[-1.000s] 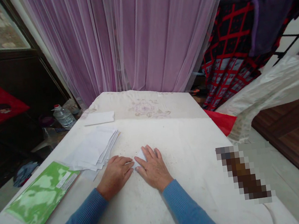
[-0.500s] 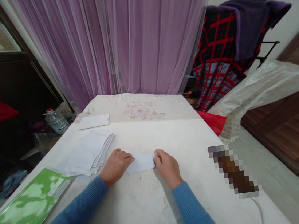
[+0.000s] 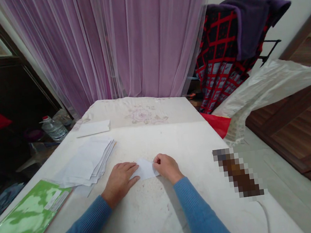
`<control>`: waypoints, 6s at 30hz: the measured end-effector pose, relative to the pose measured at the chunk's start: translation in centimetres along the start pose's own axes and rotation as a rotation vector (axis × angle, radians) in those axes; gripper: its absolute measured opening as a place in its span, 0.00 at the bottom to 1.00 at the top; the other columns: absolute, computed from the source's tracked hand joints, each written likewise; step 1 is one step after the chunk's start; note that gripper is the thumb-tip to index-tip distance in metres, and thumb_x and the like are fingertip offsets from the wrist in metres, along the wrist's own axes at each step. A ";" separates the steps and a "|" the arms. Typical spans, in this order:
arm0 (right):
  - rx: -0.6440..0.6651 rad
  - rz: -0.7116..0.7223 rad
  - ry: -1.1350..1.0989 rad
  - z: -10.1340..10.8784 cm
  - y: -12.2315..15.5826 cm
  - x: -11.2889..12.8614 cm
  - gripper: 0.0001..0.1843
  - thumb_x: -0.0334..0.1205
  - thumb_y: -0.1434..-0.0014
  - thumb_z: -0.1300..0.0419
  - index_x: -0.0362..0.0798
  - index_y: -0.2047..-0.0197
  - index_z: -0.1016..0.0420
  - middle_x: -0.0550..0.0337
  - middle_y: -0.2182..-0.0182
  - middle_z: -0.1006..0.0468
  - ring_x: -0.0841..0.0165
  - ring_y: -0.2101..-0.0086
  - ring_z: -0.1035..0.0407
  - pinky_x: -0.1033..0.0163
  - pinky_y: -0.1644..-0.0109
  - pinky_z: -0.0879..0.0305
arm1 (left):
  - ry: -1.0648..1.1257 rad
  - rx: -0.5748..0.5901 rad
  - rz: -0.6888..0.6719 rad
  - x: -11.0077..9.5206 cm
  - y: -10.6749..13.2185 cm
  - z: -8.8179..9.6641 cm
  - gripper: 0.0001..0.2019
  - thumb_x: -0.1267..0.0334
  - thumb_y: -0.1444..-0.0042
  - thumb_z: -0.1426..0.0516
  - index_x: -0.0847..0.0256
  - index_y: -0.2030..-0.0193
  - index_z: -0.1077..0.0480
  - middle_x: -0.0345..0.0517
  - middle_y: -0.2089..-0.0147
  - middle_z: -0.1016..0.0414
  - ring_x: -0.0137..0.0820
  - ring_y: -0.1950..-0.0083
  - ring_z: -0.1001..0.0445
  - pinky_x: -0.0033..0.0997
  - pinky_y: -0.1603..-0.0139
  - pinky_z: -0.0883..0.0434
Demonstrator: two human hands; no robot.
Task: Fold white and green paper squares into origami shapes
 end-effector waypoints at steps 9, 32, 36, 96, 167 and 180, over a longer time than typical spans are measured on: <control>-0.285 0.079 0.118 1.3 2.1 -0.3 0.08 0.39 0.40 0.48 0.51 0.67 0.28 0.62 0.70 0.23 0.69 0.70 0.31 0.66 0.67 0.44 | -0.051 -0.012 -0.032 -0.4 -2.6 -0.4 0.13 0.61 0.37 0.45 0.57 0.47 0.29 0.47 0.45 0.24 0.39 0.46 0.28 0.43 0.46 0.36; -0.300 0.372 0.097 0.7 5.0 -1.6 0.15 0.34 0.39 0.47 0.50 0.54 0.22 0.54 0.60 0.23 0.62 0.59 0.32 0.58 0.53 0.36 | -0.071 -0.038 -0.026 -2.0 -2.0 -1.9 0.18 0.55 0.37 0.46 0.57 0.43 0.30 0.46 0.41 0.27 0.42 0.41 0.31 0.49 0.38 0.38; -0.292 0.397 0.151 0.9 5.4 -0.9 0.15 0.32 0.39 0.47 0.50 0.53 0.22 0.54 0.57 0.23 0.61 0.57 0.34 0.56 0.53 0.38 | -0.087 -0.056 -0.044 -2.3 -2.1 -1.9 0.18 0.55 0.38 0.45 0.58 0.44 0.30 0.47 0.42 0.26 0.42 0.41 0.31 0.50 0.37 0.39; -0.174 0.355 0.352 0.6 6.4 -2.3 0.25 0.49 0.38 0.43 0.53 0.39 0.32 0.47 0.35 0.39 0.53 0.35 0.48 0.44 0.36 0.49 | -0.116 0.050 -0.134 -3.1 -3.8 -0.9 0.26 0.46 0.40 0.46 0.59 0.41 0.33 0.52 0.47 0.27 0.42 0.47 0.30 0.47 0.42 0.38; -0.311 0.272 -0.032 1.4 1.9 -3.1 0.08 0.38 0.41 0.39 0.52 0.72 0.22 0.60 0.62 0.20 0.65 0.59 0.29 0.59 0.53 0.38 | 0.218 -0.071 0.173 1.6 -3.2 -0.7 0.06 0.63 0.40 0.45 0.57 0.58 0.29 0.42 0.65 0.23 0.35 0.60 0.27 0.35 0.56 0.34; -0.382 0.185 0.133 1.6 2.2 -2.4 0.12 0.42 0.39 0.41 0.49 0.74 0.30 0.58 0.63 0.22 0.64 0.60 0.32 0.60 0.57 0.42 | 0.282 -0.115 0.176 1.9 -3.2 -1.3 0.16 0.64 0.40 0.47 0.57 0.45 0.33 0.41 0.65 0.23 0.36 0.58 0.26 0.37 0.54 0.33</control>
Point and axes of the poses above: each hand's wrist, its own y-axis away from the middle knuckle, its own z-axis out of the back of the hand, x = y × z, the point moved 7 cm from there along -y, towards the middle knuckle
